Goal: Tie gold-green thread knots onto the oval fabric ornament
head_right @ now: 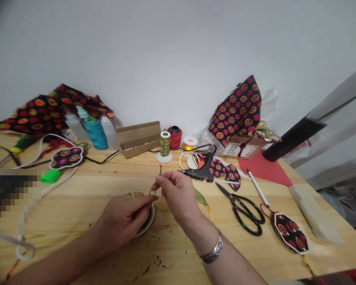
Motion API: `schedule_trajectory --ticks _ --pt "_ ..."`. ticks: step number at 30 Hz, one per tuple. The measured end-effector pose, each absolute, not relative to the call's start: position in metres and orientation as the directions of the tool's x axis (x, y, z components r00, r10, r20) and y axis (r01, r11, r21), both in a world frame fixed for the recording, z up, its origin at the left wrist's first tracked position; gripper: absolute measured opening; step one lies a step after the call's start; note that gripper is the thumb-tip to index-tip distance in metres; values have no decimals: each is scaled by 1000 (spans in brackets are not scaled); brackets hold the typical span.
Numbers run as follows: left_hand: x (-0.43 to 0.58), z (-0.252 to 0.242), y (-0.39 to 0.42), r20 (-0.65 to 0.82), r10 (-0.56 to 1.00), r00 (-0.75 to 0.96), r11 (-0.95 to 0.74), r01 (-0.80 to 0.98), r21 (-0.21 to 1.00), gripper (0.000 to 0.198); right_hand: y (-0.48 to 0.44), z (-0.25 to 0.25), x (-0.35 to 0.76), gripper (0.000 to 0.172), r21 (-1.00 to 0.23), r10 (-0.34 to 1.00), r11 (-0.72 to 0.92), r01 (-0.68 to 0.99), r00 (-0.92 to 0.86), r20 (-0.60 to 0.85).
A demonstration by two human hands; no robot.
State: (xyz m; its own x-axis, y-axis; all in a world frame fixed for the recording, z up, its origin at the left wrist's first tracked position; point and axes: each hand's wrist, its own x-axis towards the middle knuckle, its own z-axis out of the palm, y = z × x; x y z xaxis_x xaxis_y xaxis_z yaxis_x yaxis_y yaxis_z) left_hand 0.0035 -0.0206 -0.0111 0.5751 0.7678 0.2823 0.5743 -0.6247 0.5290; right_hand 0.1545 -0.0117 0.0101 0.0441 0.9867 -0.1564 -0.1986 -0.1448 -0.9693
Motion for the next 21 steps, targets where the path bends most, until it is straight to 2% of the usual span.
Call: schedule_trajectory --ticks 6,12,13,15,16,18,19,20,21 --pt "3 -13 -21 219 765 605 -615 587 527 31 -13 11 156 19 -942 987 -156 -299 0 -163" --pt "7 -9 -23 164 730 663 -637 575 514 26 -9 11 162 21 -929 989 -117 -352 40 -140" --pt "7 -5 -25 121 713 690 -632 559 537 25 -8 11 164 21 -927 990 -100 -361 53 -128" --pt "5 4 -27 24 595 803 -597 422 682 25 -6 12 166 22 -924 990 -77 -376 77 -114" --pt "2 9 -28 -39 489 871 -515 324 794 25 -6 12 167 22 -923 990 -69 -378 90 -110" --pt "-4 16 -28 -118 303 946 -223 190 956 18 -5 13 168 23 -928 987 -59 -368 120 -110" --pt "-9 19 -27 -96 273 957 -87 124 989 16 -5 14 168 23 -933 985 -59 -355 134 -113" --pt "-12 20 -26 -62 310 949 37 53 998 23 -5 14 168 22 -939 982 -61 -338 147 -116" --pt "-16 21 -24 -53 340 939 72 30 997 31 -5 14 167 22 -945 981 -64 -320 155 -119"
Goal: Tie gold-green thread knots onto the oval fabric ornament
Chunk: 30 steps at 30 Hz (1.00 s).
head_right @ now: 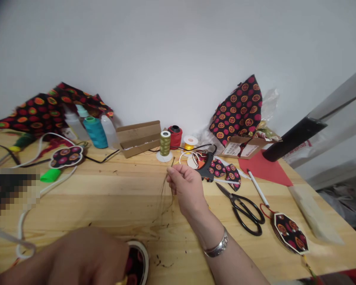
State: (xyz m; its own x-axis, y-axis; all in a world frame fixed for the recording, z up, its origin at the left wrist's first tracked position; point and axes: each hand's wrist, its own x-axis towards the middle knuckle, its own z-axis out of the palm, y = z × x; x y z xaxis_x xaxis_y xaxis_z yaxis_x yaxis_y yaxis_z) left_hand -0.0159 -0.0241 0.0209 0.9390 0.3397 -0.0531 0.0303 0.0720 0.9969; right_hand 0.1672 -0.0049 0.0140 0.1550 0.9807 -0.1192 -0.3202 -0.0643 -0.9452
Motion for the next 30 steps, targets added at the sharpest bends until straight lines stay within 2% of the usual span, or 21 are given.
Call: schedule_trajectory --ticks 3,4,5,6,7,9,11,14,15,17,19,23,30 --pt "-21 20 -18 -39 432 901 117 -13 993 50 -6 13 164 20 -957 982 -76 -280 147 -121" --pt "-21 20 -16 -24 508 861 134 -51 990 52 -6 12 163 19 -960 983 -79 -268 140 -120" --pt "-20 20 -15 25 738 674 141 -191 971 48 -7 11 163 19 -963 984 -83 -255 132 -119" --pt "-19 20 -14 40 843 536 118 -256 959 42 -7 10 162 19 -967 985 -86 -239 124 -119" --pt "-17 21 -14 74 874 480 62 -260 964 42 -7 9 162 19 -970 986 -89 -225 120 -118" --pt "-14 22 -17 82 820 566 -52 -69 996 43 -7 8 162 19 -974 986 -90 -207 123 -117" --pt "-10 23 -20 82 653 753 -238 101 966 41 -6 8 162 19 -973 984 -88 -211 134 -118" --pt "-6 21 -24 78 402 912 -512 154 845 29 -6 9 164 19 -972 983 -74 -223 147 -109" --pt "-5 21 -25 65 346 936 -556 149 818 30 -6 9 164 19 -973 984 -67 -222 150 -102" --pt "-6 23 -29 26 279 960 -601 154 784 45 -6 10 165 18 -975 984 -56 -214 153 -90" --pt "-7 30 -35 -35 265 963 -653 206 729 56 -6 10 166 18 -976 984 -55 -210 155 -89" --pt "-9 44 -49 -158 312 937 -715 341 611 36 -5 11 167 20 -974 982 -53 -221 165 -91" --pt "-5 30 -58 -202 364 909 -790 416 450 30 -5 13 167 19 -974 984 -42 -223 160 -79"
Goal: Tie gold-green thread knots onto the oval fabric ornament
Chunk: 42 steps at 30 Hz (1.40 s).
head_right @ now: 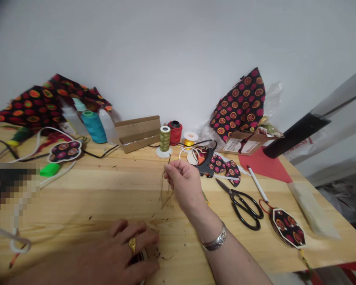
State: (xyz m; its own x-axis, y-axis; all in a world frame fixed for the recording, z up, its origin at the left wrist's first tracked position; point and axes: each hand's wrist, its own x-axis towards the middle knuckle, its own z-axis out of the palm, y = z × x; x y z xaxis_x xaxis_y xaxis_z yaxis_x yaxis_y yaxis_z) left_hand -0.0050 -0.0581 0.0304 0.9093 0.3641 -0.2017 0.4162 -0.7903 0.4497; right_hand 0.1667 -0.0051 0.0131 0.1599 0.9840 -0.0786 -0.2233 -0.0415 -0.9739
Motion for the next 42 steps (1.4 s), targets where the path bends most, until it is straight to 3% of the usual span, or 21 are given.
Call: schedule_trajectory --ticks 3,5,7,12,15,18,22,25,27,30,33,37,42 --pt "-7 33 -60 -264 392 882 -750 472 464 32 -6 13 167 17 -973 986 -38 -228 149 -73" --pt "-10 37 -59 -295 399 868 -713 496 495 45 -7 12 166 17 -973 988 -37 -229 138 -70" --pt "-14 38 -55 -273 436 858 -678 512 528 61 -7 12 166 17 -973 989 -33 -230 134 -66" --pt "-19 19 -35 -160 546 822 -596 516 615 73 -6 13 166 18 -970 989 -19 -241 141 -54" --pt "-16 4 -19 -116 608 785 -566 532 630 66 -6 13 167 18 -967 989 -10 -255 140 -47" --pt "-12 -6 -6 -58 678 732 -552 560 618 46 -6 14 168 19 -968 990 -9 -252 133 -44" --pt "-8 -5 3 84 747 659 -570 571 590 60 -7 16 168 21 -971 992 -14 -238 121 -44" --pt "-2 11 1 239 845 478 -494 528 691 36 -12 18 165 20 -972 997 -43 -231 51 -56" --pt "4 23 -3 287 887 361 -427 409 806 32 -16 21 162 19 -974 997 -68 -218 -40 -60" --pt "13 31 -9 74 929 363 -143 167 976 33 -21 24 158 17 -979 987 -89 -185 -151 -61" --pt "16 26 -10 -46 913 406 32 41 999 33 -21 25 157 16 -987 988 -88 -136 -136 -69" --pt "13 15 -7 -95 903 419 100 11 995 31 -15 22 159 15 -994 994 -97 -58 -63 -93" --pt "9 13 -7 -101 928 357 64 113 992 20 -11 17 158 14 -995 995 -100 1 -26 -100"
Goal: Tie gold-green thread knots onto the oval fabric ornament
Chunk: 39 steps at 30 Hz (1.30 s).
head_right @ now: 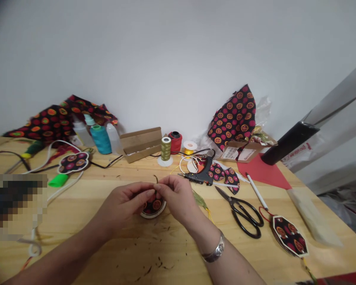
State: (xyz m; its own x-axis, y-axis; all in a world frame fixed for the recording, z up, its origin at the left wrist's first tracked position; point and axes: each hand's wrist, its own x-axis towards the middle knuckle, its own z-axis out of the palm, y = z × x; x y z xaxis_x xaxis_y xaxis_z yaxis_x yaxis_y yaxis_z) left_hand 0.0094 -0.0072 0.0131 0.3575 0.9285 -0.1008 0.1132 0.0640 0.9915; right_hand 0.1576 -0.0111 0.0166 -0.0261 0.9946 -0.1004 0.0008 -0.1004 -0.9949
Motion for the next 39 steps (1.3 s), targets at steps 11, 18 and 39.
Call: schedule_trajectory --ticks 11,18,39 --pt "13 11 -8 -160 959 235 153 47 987 12 -12 15 152 13 -994 997 -78 72 14 -77" --pt "13 5 -8 -297 905 304 359 -172 917 12 -12 14 152 13 -997 997 -74 17 4 -74" --pt "11 9 -8 -357 854 378 469 -264 843 12 -14 15 153 17 -990 990 -130 -62 -70 -125"
